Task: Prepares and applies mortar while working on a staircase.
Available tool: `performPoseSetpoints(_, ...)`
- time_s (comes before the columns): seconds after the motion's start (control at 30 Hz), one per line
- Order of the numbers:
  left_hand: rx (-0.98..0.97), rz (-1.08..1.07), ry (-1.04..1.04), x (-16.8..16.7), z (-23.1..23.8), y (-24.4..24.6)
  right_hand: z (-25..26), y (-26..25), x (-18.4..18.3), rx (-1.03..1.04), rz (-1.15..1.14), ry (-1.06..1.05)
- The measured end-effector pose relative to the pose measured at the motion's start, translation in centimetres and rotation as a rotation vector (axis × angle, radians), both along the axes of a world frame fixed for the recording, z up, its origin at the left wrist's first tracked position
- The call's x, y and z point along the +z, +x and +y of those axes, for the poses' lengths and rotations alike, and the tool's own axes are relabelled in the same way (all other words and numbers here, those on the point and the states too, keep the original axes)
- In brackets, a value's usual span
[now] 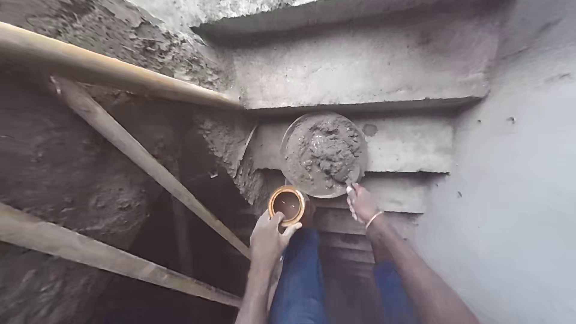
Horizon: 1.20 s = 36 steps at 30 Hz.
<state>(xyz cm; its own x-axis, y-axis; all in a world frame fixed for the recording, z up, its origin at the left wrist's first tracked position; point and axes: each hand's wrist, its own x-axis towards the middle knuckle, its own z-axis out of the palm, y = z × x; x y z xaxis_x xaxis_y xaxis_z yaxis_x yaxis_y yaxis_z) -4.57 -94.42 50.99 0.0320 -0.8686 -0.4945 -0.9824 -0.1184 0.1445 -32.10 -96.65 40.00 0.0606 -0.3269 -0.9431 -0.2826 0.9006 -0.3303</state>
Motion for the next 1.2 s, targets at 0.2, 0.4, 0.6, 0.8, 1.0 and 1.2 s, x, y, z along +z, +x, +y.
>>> performPoseSetpoints(0.2,0.087,-0.009,0.037,1.2,1.2,0.4,-0.1,2.5,5.7,0.077,0.137,-0.245)
performPoseSetpoints(0.4,0.132,-0.034,0.0,2.5,2.8,1.5,7.5,2.4,11.1,-0.821,-0.351,0.285)
performPoseSetpoints(0.6,0.112,-0.027,-0.088,1.8,4.0,2.2,9.4,9.4,-0.2,-0.904,-0.58,0.354)
performPoseSetpoints(0.8,0.05,0.004,-0.115,0.9,4.2,1.9,3.4,9.7,-7.4,-0.597,-0.503,0.062)
performPoseSetpoints(1.0,-0.04,0.084,-0.106,0.2,3.0,0.9,3.3,6.4,-1.8,-0.297,-0.27,-0.086)
performPoseSetpoints(1.2,-0.061,0.13,-0.013,0.7,1.2,-0.9,0.3,4.5,2.0,0.342,0.323,-0.28)
